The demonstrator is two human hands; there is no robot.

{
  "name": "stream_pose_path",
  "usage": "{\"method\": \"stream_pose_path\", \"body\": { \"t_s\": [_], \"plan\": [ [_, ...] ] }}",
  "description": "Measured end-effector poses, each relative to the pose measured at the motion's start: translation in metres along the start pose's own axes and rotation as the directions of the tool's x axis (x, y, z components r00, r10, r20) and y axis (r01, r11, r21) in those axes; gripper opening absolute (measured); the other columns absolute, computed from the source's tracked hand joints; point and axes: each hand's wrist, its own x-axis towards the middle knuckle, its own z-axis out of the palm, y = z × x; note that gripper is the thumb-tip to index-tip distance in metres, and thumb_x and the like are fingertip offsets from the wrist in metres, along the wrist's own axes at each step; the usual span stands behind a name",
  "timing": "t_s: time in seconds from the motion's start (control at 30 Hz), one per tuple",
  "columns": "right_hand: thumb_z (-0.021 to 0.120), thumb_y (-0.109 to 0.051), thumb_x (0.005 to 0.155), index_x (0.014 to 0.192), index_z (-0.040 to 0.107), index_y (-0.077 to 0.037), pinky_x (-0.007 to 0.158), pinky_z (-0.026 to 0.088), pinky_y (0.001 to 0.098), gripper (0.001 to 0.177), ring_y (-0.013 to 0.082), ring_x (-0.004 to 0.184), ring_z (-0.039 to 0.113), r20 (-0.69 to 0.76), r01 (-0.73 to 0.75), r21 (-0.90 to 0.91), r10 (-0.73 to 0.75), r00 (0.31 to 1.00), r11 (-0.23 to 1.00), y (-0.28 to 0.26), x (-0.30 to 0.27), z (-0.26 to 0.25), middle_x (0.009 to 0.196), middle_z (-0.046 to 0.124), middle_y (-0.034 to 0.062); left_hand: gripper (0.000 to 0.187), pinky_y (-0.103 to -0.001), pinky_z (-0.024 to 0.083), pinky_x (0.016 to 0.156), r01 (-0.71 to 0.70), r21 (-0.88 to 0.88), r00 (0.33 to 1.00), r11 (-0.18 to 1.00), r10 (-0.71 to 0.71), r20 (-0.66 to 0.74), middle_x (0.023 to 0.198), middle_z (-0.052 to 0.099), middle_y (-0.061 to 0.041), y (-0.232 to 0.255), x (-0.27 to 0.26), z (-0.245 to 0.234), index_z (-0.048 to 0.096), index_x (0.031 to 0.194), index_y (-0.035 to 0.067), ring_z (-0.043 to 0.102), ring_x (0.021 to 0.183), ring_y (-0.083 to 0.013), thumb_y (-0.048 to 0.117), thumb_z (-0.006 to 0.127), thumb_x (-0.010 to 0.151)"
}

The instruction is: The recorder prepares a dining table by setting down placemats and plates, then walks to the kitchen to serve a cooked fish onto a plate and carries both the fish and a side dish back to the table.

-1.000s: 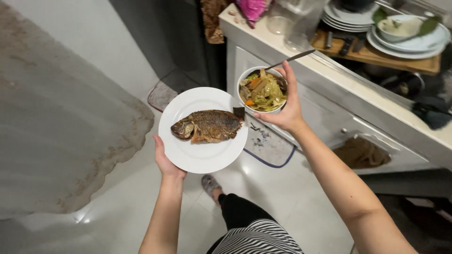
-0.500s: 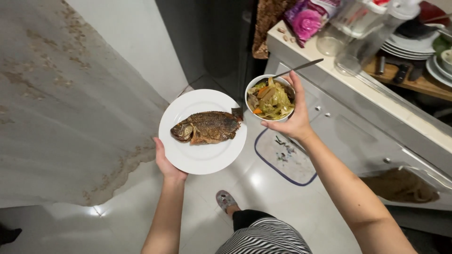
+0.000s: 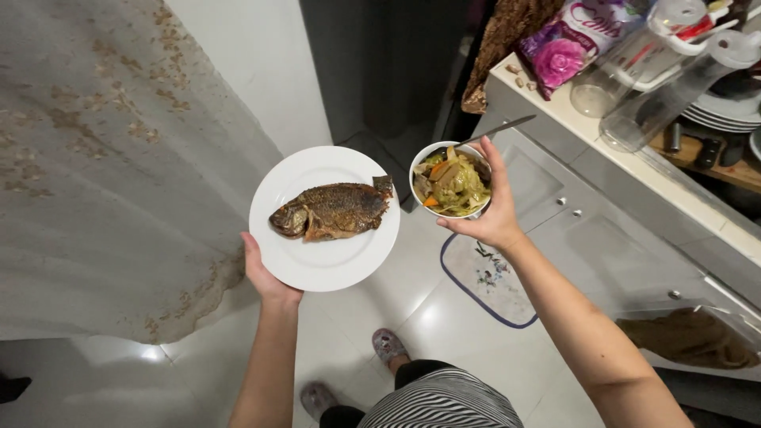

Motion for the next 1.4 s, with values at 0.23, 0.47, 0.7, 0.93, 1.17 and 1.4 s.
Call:
{"method": "stream_pose_path", "body": {
  "t_s": [0.23, 0.47, 0.7, 0.93, 1.17, 1.4],
  "plan": [
    [0.097, -0.027, 0.066, 0.169, 0.015, -0.012, 0.127, 0.04, 0.0447, 0.132, 0.0319, 0.149, 0.047, -0.029, -0.057, -0.006, 0.056, 0.998, 0.998, -0.018, -0.007, 0.05, 0.158, 0.042, 0.0172, 0.072, -0.048, 0.046, 0.115, 0.038, -0.124, 0.995, 0.992, -0.027, 0.091, 0.153, 0.048, -0.019, 0.029, 0.021, -0.045, 0.038, 0.152, 0.003, 0.05, 0.14, -0.0353, 0.055, 0.026, 0.104],
    [0.096, -0.026, 0.067, 0.17, 0.014, -0.012, 0.127, 0.042, 0.0441, 0.132, 0.0315, 0.148, 0.049, -0.086, -0.034, -0.034, 0.031, 0.996, 0.999, -0.048, -0.018, 0.113, 0.156, 0.043, 0.0161, 0.071, -0.047, 0.044, 0.116, 0.054, -0.104, 0.979, 0.993, -0.032, 0.203, 0.155, 0.047, -0.019, 0.072, 0.036, -0.09, 0.038, 0.153, 0.002, 0.05, 0.141, -0.0349, 0.053, 0.029, 0.105],
    [0.094, -0.029, 0.068, 0.169, 0.014, -0.012, 0.128, 0.041, 0.0443, 0.131, 0.0321, 0.149, 0.049, -0.137, -0.101, -0.081, 0.089, 0.987, 0.992, -0.092, -0.034, 0.174, 0.157, 0.043, 0.0165, 0.071, -0.049, 0.044, 0.115, 0.133, -0.078, 0.962, 0.988, -0.109, 0.251, 0.153, 0.049, -0.019, 0.106, 0.046, -0.135, 0.039, 0.152, 0.002, 0.051, 0.139, -0.0359, 0.053, 0.03, 0.105],
    [0.095, -0.03, 0.067, 0.17, 0.013, -0.014, 0.128, 0.042, 0.0443, 0.133, 0.0317, 0.149, 0.049, -0.16, -0.123, -0.078, 0.109, 0.981, 0.989, -0.108, -0.054, 0.209, 0.158, 0.042, 0.016, 0.071, -0.047, 0.044, 0.116, 0.175, -0.032, 0.954, 0.984, -0.161, 0.253, 0.154, 0.049, -0.018, 0.126, 0.04, -0.16, 0.039, 0.153, 0.003, 0.05, 0.14, -0.0349, 0.053, 0.03, 0.104],
    [0.095, -0.029, 0.067, 0.17, 0.015, -0.017, 0.127, 0.044, 0.0445, 0.131, 0.0318, 0.148, 0.05, -0.171, -0.1, -0.092, 0.083, 0.982, 0.991, -0.127, -0.073, 0.222, 0.157, 0.044, 0.015, 0.071, -0.048, 0.046, 0.115, 0.157, 0.008, 0.956, 0.988, -0.154, 0.252, 0.152, 0.05, -0.019, 0.137, 0.019, -0.168, 0.039, 0.152, 0.003, 0.052, 0.139, -0.0348, 0.054, 0.029, 0.103],
    [0.095, -0.028, 0.067, 0.169, 0.02, -0.018, 0.127, 0.044, 0.0445, 0.127, 0.031, 0.148, 0.049, -0.147, -0.07, -0.124, 0.051, 0.988, 0.99, -0.156, -0.093, 0.226, 0.158, 0.042, 0.0135, 0.068, -0.048, 0.047, 0.116, 0.142, -0.04, 0.963, 0.989, -0.128, 0.235, 0.151, 0.052, -0.02, 0.143, -0.015, -0.181, 0.041, 0.151, 0.003, 0.053, 0.139, -0.0351, 0.051, 0.026, 0.104]
  ]
}}
